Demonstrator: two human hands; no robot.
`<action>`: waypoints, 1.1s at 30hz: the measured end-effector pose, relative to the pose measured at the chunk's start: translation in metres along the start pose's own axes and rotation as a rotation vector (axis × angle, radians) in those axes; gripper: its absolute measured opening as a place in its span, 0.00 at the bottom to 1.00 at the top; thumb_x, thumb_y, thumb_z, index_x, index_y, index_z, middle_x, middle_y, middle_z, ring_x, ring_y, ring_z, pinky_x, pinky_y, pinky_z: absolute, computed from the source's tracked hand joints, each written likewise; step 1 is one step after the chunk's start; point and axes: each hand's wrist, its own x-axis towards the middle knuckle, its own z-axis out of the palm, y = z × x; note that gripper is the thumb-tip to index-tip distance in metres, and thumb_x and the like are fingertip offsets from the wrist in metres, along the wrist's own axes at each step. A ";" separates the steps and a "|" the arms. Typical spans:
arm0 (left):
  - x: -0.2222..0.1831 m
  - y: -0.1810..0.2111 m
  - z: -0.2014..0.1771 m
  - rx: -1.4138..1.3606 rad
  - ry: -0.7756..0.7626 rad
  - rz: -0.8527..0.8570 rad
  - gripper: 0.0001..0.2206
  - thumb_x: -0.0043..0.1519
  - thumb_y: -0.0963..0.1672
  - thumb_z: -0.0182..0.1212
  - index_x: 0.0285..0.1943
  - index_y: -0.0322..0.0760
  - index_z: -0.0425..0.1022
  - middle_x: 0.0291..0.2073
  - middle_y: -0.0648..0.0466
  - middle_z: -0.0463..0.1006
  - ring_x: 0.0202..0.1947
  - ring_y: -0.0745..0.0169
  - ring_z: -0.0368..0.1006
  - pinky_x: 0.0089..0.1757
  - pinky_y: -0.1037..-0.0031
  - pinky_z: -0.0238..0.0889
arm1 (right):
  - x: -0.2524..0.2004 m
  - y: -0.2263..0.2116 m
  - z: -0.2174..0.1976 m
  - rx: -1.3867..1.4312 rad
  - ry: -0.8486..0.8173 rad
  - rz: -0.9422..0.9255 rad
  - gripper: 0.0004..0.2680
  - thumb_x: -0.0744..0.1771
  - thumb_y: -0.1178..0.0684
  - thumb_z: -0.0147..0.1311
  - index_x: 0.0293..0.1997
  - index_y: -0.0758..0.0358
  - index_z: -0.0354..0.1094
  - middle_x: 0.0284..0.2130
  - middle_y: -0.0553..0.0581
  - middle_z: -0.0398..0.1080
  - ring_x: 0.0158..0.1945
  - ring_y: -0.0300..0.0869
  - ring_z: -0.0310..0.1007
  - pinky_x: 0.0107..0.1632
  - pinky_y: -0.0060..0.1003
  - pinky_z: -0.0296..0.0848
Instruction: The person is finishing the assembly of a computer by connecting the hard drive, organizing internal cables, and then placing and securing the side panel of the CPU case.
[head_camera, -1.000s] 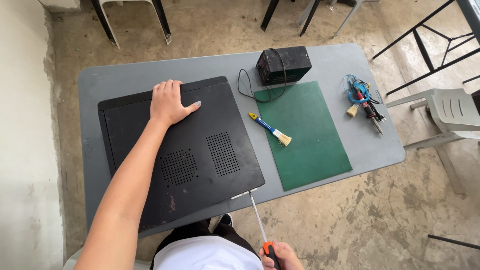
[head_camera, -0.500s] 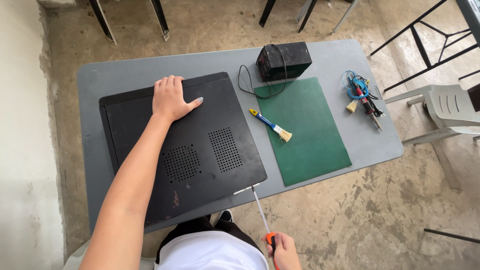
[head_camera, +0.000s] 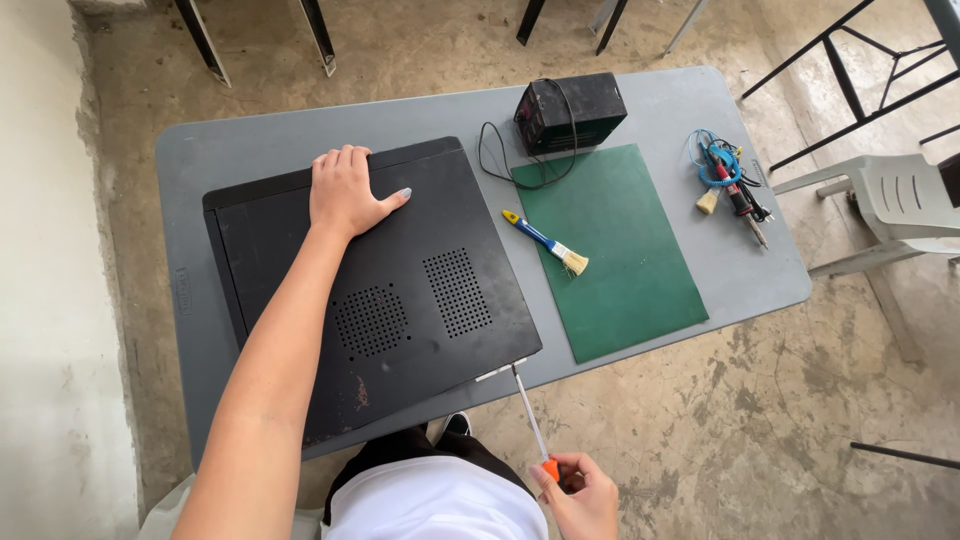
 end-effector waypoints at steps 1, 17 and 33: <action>0.001 0.000 0.000 0.000 0.005 -0.001 0.39 0.56 0.66 0.59 0.60 0.34 0.71 0.51 0.50 0.75 0.53 0.49 0.69 0.57 0.58 0.55 | -0.003 0.001 0.002 -0.217 0.121 -0.102 0.10 0.60 0.51 0.70 0.39 0.63 0.81 0.26 0.54 0.81 0.26 0.37 0.76 0.33 0.30 0.85; 0.000 -0.003 0.004 0.011 0.026 0.016 0.39 0.56 0.67 0.58 0.59 0.34 0.71 0.51 0.50 0.75 0.52 0.50 0.69 0.57 0.59 0.54 | 0.011 -0.035 -0.014 -0.397 -0.255 -0.064 0.13 0.63 0.43 0.62 0.47 0.55 0.77 0.19 0.51 0.72 0.23 0.38 0.62 0.38 0.30 0.66; 0.002 -0.002 0.003 0.028 0.024 0.014 0.39 0.56 0.67 0.57 0.58 0.34 0.71 0.50 0.49 0.75 0.52 0.49 0.69 0.57 0.59 0.54 | 0.031 0.019 -0.006 -0.254 0.024 -0.395 0.05 0.63 0.56 0.64 0.37 0.63 0.80 0.23 0.54 0.77 0.23 0.39 0.73 0.31 0.32 0.75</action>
